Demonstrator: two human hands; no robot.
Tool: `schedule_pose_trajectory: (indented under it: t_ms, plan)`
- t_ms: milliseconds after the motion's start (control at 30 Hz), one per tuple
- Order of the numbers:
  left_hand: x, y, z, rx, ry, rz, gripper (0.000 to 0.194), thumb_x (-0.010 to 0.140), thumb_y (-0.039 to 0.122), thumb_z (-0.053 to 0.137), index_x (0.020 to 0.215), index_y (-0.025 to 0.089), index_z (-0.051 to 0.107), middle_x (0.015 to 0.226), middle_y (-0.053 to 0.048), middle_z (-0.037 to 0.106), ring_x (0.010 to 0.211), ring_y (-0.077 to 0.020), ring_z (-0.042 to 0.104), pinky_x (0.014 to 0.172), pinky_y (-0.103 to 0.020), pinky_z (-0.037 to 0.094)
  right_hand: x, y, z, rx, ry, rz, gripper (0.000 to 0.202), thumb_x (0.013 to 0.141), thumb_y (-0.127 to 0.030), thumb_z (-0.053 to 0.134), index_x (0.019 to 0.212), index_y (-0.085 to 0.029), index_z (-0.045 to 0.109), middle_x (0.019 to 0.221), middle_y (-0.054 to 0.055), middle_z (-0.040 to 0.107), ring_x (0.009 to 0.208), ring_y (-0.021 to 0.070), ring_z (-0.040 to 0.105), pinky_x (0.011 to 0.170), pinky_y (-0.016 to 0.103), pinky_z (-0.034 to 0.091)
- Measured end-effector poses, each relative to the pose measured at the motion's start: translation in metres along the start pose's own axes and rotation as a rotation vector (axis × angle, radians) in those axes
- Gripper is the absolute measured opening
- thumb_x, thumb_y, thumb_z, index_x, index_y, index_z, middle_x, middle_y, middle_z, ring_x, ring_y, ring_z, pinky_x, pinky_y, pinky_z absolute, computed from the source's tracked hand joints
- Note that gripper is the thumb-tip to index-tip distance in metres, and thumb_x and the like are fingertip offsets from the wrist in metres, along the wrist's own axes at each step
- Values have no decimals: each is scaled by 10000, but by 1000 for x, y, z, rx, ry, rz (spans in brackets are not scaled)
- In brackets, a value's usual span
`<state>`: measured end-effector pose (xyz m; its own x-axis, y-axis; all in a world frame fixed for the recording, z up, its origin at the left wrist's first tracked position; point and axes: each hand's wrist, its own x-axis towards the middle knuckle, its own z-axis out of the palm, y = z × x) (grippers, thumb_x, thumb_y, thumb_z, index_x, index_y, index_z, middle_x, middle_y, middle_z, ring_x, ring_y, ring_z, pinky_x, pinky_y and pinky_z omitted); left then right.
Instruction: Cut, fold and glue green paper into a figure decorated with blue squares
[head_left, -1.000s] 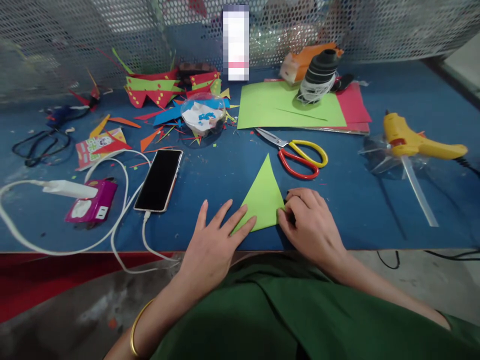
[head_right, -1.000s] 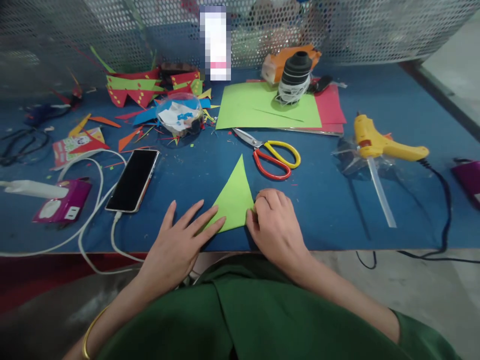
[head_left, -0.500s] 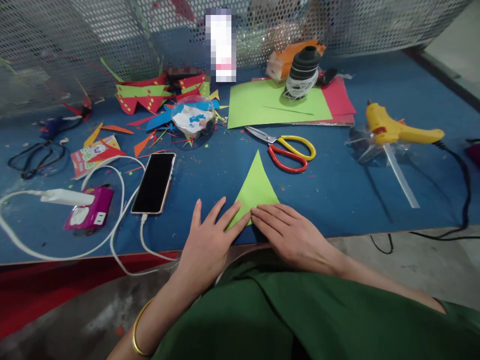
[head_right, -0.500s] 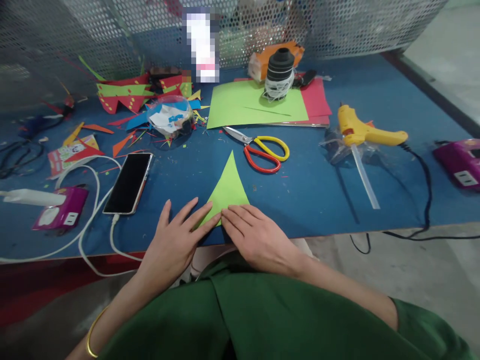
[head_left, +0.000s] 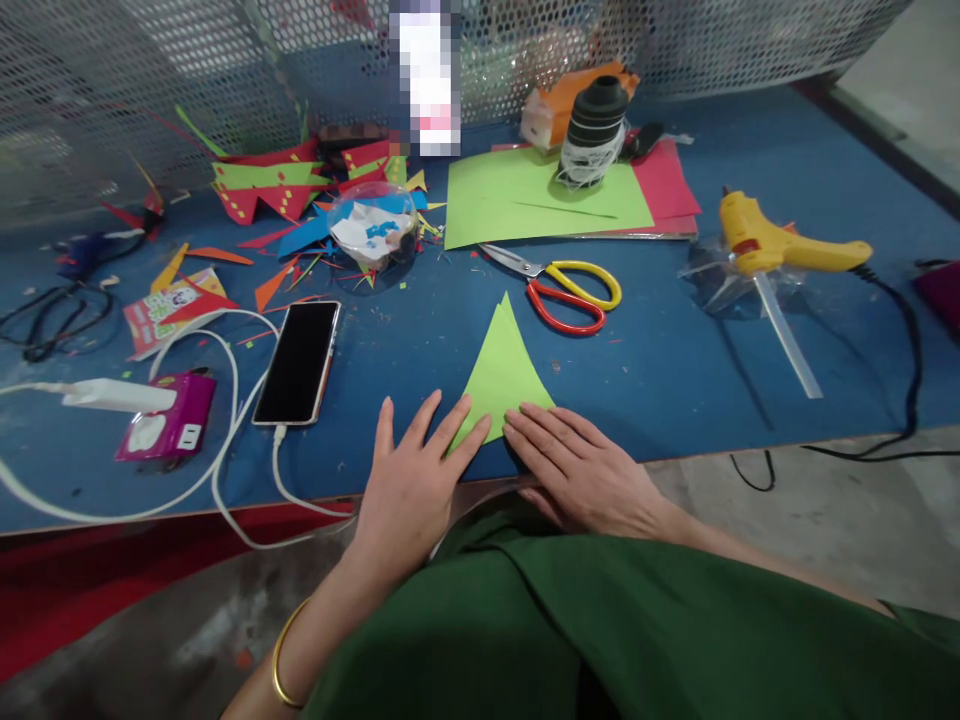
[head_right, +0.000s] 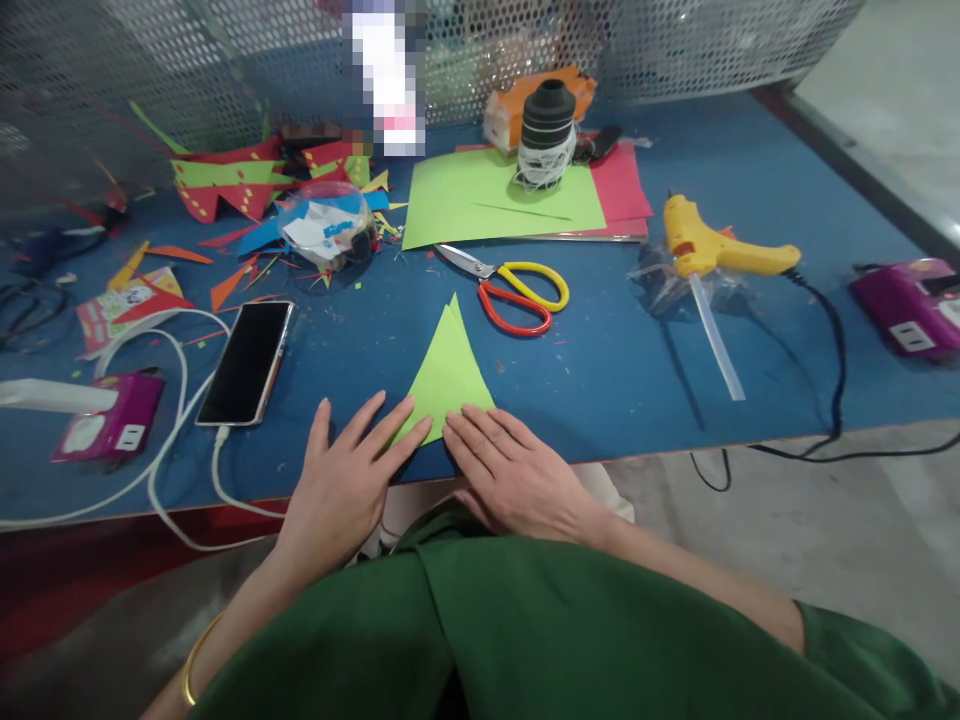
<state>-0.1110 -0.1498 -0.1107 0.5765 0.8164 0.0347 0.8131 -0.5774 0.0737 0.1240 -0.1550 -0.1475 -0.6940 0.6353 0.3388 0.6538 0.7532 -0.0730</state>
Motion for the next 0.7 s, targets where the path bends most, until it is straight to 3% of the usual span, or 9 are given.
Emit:
schedule_pose_trajectory:
  t_ms: [267,367,567,700]
  plan:
    - [1,0,-1,17,-15,13,535,952,95,397,1444,256,532,1536,-75,472,1403,-412,432,1100,-772,251,2,-4,-1,-50,33,21,476,1001,-348,462,1359,-59,584,1423,161,582,1311,284,564,1066,440,474]
    - [-1,0,0,38,29,37,519,948,86,407,1423,236,554,1522,-86,492,1395,-417,443,1100,-762,262,3,-5,-2,-69,55,21,466,1003,-346,467,1333,-48,603,1399,157,606,1286,287,583,1057,436,466]
    - [-6,0,13,91,239,269,399,967,95,402,1281,56,645,1339,-127,667,1237,-290,617,1167,-472,351,6,-5,0,-54,83,29,445,1004,-341,475,1310,-53,622,1377,146,627,1267,279,594,1052,439,451]
    - [-10,5,18,97,256,244,408,940,86,423,1283,44,640,1349,-121,659,1247,-280,615,1230,-473,230,0,-2,-2,-49,75,38,433,1003,-326,482,1319,-61,614,1389,136,619,1286,263,582,1076,434,434]
